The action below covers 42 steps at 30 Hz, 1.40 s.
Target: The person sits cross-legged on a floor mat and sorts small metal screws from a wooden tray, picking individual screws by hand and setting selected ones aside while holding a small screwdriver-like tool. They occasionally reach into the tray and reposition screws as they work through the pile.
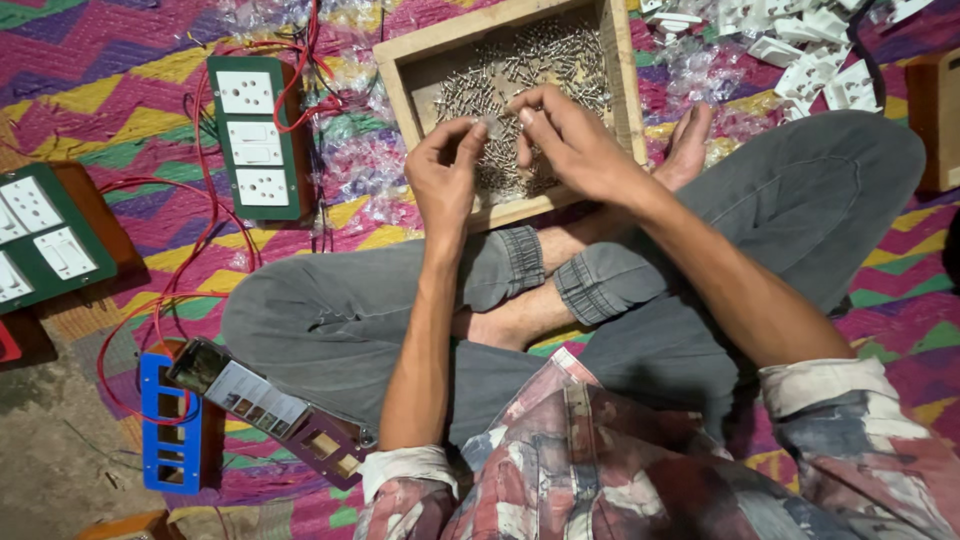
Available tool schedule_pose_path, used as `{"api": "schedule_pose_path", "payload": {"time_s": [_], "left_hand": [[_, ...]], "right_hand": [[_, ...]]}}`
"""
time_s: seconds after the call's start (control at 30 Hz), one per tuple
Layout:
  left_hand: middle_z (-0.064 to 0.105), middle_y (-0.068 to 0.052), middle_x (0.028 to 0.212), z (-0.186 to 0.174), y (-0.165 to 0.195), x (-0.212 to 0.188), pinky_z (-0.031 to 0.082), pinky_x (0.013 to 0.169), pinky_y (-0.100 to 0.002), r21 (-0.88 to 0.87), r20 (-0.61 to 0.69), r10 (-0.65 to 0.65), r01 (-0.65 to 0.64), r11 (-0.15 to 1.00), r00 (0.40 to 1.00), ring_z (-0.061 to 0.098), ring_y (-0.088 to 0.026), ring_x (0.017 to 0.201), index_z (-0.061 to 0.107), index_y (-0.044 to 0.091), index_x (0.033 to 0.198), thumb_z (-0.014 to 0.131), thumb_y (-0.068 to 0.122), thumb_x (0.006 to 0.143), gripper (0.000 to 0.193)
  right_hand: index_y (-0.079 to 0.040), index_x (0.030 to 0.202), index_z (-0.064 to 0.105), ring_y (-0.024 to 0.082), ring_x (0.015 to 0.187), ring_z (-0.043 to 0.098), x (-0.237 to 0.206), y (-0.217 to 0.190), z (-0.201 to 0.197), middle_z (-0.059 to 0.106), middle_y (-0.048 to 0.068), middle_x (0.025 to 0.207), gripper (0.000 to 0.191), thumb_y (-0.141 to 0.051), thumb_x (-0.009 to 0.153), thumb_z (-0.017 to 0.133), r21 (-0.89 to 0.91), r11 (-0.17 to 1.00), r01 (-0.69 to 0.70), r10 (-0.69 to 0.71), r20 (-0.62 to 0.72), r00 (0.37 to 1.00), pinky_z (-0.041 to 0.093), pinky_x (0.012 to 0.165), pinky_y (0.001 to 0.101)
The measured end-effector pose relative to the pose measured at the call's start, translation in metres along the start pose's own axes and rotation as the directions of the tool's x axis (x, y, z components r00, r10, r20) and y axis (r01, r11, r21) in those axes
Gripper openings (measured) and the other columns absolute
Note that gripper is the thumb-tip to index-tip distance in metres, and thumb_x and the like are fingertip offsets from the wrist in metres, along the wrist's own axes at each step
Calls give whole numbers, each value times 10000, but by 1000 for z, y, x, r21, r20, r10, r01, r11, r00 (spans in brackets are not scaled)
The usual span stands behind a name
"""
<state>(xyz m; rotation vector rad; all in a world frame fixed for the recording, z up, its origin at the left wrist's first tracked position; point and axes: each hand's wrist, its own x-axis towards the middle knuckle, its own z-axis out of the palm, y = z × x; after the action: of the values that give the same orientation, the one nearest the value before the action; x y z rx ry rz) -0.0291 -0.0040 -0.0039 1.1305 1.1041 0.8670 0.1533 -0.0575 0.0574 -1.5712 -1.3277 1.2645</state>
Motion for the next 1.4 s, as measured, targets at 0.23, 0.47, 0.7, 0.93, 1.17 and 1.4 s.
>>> {"api": "schedule_pose_path", "payload": {"time_s": [0.23,0.47,0.7,0.93,1.17,1.4], "left_hand": [[756,-83,946,0,9,-1,551,781,-268,128,-54,176,-168,977,983,699,-141,859,778,-11,1020,775,106,935,145],[760,-86,943,2,24,-6,552,762,-271,228,-20,246,-235,945,969,711,-159,852,796,23,1005,772,55,909,104],[725,-115,1002,4,23,-13,576,790,-336,486,80,614,-569,664,785,702,-244,921,764,37,1078,643,-117,784,353],[706,-98,957,11,11,-24,556,756,-327,330,121,584,-587,739,803,665,-210,845,724,35,1057,633,-72,766,323],[699,17,813,3,-11,-1,428,581,-210,-76,50,-18,21,997,999,560,-41,675,754,-6,1044,707,102,983,133],[692,21,838,2,-26,-1,432,627,-205,-109,186,51,-31,994,981,557,-35,724,752,-22,1034,716,125,1013,153]], "right_hand": [[-56,1345,493,120,673,559,-5,-17,1,588,18,741,271,-177,1106,453,-43,998,-43,47,93,995,478,638,294],[-48,1236,598,92,671,598,0,-18,3,636,5,738,219,-164,1076,503,-99,995,-11,16,42,999,481,615,285],[-25,1119,648,72,689,543,-6,1,14,611,-3,771,147,-150,1053,609,-12,1000,-4,3,-72,997,447,604,267],[-46,1137,638,47,662,530,7,17,5,584,-42,776,175,-203,1090,579,0,995,-95,89,-353,931,429,574,225],[-64,1328,627,84,697,508,5,23,-9,622,-14,872,274,-209,1117,528,251,966,-65,120,-210,970,416,587,250],[-2,1166,731,152,845,703,2,13,-1,733,88,990,239,-191,1021,740,-170,968,185,-209,-141,968,557,705,302]]}}
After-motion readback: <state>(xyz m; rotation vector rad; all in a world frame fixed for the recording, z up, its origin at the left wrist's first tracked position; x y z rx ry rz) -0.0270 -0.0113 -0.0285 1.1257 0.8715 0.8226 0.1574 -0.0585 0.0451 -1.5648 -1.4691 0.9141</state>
